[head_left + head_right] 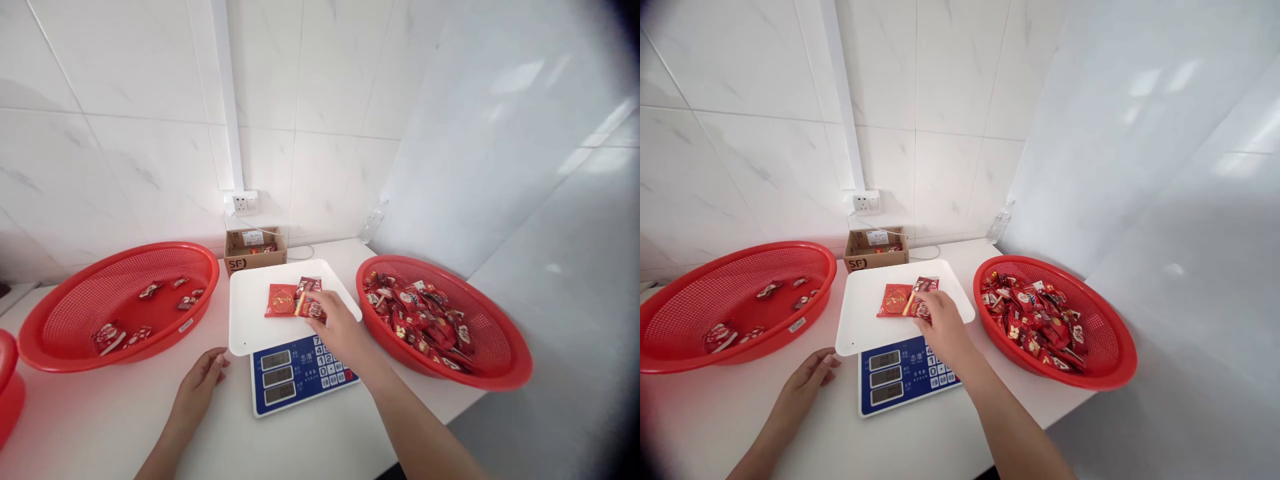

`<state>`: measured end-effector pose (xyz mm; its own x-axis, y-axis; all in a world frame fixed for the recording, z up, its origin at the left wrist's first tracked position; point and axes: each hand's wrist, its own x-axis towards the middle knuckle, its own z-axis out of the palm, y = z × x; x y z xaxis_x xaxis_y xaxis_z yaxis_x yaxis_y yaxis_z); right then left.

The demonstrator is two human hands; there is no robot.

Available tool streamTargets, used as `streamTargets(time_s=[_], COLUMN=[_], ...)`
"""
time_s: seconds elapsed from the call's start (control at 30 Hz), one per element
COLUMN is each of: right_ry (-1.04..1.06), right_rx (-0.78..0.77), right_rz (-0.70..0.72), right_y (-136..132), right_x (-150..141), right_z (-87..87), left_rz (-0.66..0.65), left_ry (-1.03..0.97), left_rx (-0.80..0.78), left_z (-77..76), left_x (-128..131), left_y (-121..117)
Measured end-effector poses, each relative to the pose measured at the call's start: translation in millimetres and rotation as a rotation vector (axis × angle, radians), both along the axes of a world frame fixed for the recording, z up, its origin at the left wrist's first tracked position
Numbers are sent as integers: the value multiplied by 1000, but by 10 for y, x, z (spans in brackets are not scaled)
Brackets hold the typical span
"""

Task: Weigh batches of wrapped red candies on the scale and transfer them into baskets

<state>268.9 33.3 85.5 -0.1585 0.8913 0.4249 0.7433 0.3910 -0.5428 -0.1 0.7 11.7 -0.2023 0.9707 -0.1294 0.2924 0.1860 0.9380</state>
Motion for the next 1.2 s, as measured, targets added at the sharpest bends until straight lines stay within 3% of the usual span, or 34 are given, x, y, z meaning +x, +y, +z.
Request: streamTargets(time_s=[0.13, 0.3, 0.43, 0.53, 0.67, 0.8, 0.87, 1.0, 1.2], right_ry=[121, 21, -46, -127, -202, -216, -228, -279, -329], right_rx=[150, 160, 81, 146, 318, 165, 71, -87, -166], right_rz=[-268, -522, -653, -685, -553, -207, -109, -41, 20], right_y=[-62, -153, -223, -214, -104, 42, 116, 270, 428], right_x=[392, 1007, 1310, 1342, 1051, 531, 298, 12, -64], right_z=[34, -16, -126, -171, -130, -74, -62, -48, -19], left_rz=[-1, -10, -9, -3, -6, -16, -16, -1, 16], left_ry=[9, 15, 23, 17, 9, 23, 19, -3, -39], left_rx=[7, -2, -21, -24, -1, -16, -24, -14, 16], left_z=[-36, -76, -81, -83, -101, -109, -92, -34, -8], left_x=[-14, -33, -43, -40, -39, -51, -51, -28, 0], left_y=[5, 13, 16, 22, 31, 30, 25, 5, -5])
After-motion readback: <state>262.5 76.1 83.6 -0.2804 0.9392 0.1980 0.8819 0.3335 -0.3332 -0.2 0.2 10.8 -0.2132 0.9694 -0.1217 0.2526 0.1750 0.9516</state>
